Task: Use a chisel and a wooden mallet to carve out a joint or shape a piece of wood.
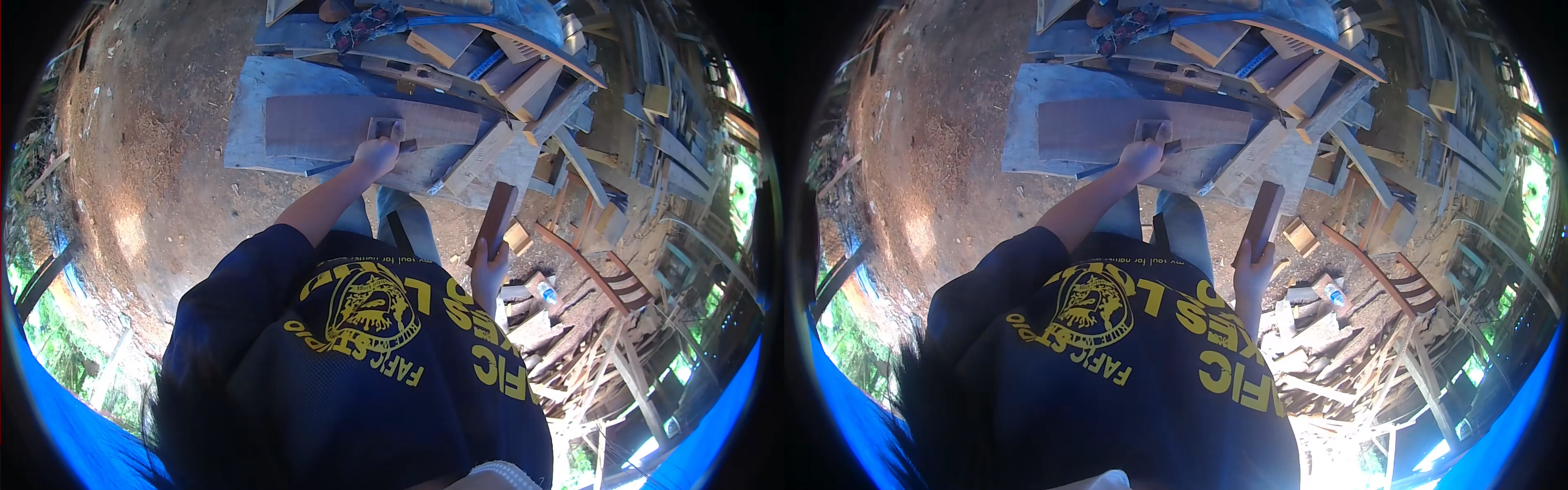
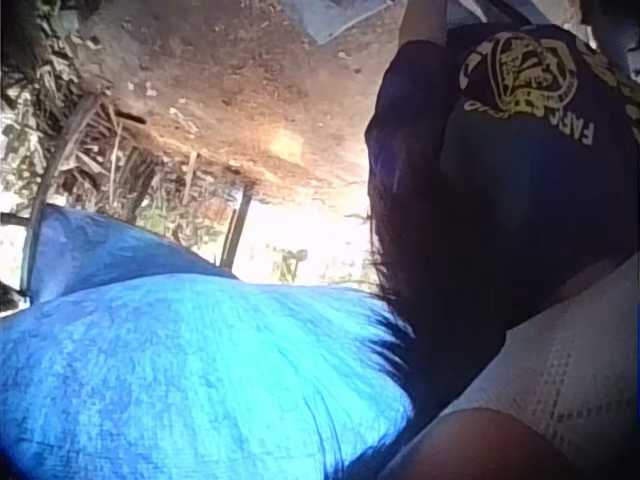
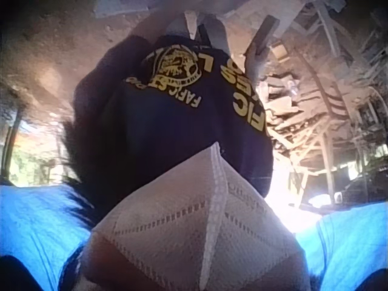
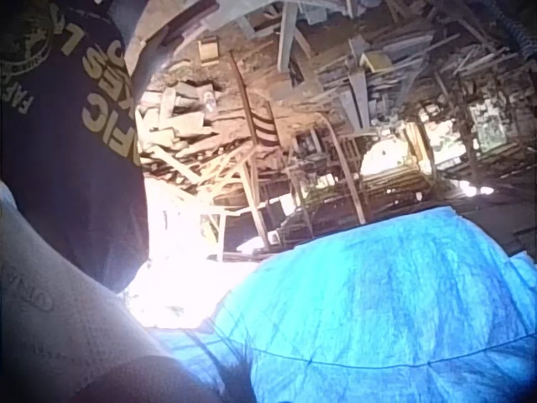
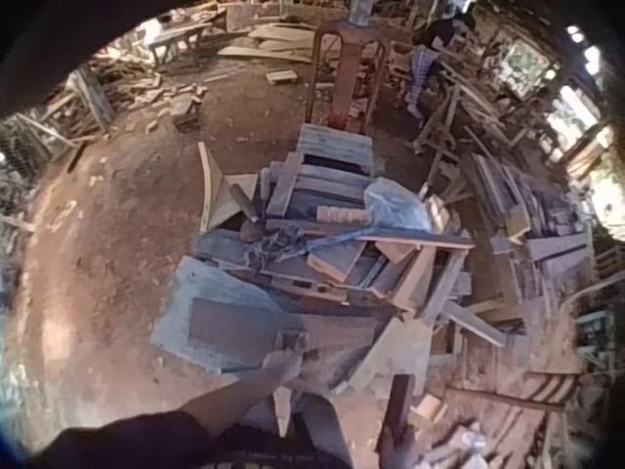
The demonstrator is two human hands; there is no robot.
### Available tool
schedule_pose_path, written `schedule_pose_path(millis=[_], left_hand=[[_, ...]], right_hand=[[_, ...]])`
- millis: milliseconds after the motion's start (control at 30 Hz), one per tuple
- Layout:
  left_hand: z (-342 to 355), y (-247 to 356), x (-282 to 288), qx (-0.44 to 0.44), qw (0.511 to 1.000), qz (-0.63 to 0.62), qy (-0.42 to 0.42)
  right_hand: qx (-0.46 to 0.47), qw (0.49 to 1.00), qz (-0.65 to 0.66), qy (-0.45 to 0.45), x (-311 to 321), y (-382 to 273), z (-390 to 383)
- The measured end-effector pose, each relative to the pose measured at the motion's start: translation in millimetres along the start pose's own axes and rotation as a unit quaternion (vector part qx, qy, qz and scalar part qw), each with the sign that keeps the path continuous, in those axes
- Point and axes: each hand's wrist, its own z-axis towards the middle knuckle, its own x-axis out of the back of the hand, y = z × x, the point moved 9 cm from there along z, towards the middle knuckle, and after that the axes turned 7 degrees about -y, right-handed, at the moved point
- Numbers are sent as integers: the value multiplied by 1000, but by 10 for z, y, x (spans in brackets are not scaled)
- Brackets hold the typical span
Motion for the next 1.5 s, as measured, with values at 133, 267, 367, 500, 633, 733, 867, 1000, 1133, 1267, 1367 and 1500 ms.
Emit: schedule_pose_path(millis=[133, 267, 367, 500, 633, 733, 867, 1000, 1133, 1267, 1367, 1500], left_hand=[[-9, -28, 3, -14, 999, -18, 23], [-80, -118, 53, -6, 996, -86, 34], [-121, -265, 241, 34, 980, -191, 54], [-54, -490, 636, 118, 961, -229, 102], [267, -588, 731, 139, 969, -202, 33], [504, -633, 551, 134, 972, -190, -34], [694, -680, 436, 73, 974, -212, -37], [750, -657, 427, 40, 983, -165, -68], [702, -584, 501, -7, 990, -118, -72], [531, -783, 531, 14, 988, -115, -98], [355, -1196, 569, 120, 967, -96, -203], [78, -1451, 828, 120, 975, -81, -169]], right_hand=[[-56, 998, -12, 0, -99, 98, -144], [-45, 999, 3, -7, -184, 53, -265], [-44, 999, 25, -17, -240, 52, -340], [-73, 995, 64, -5, -287, 152, -426], [-74, 995, 60, -2, -363, 242, -472], [-89, 995, 41, -12, -455, 333, -486], [-127, 990, 54, -38, -629, 428, -547], [-117, 989, 38, -79, -834, 336, -671], [-118, 982, 0, -146, -1052, 294, -838], [-118, 980, 11, -161, -1217, 423, -882], [-78, 980, 18, -181, -1419, 509, -759], [-10, 974, -30, -224, -1750, 455, -397]])
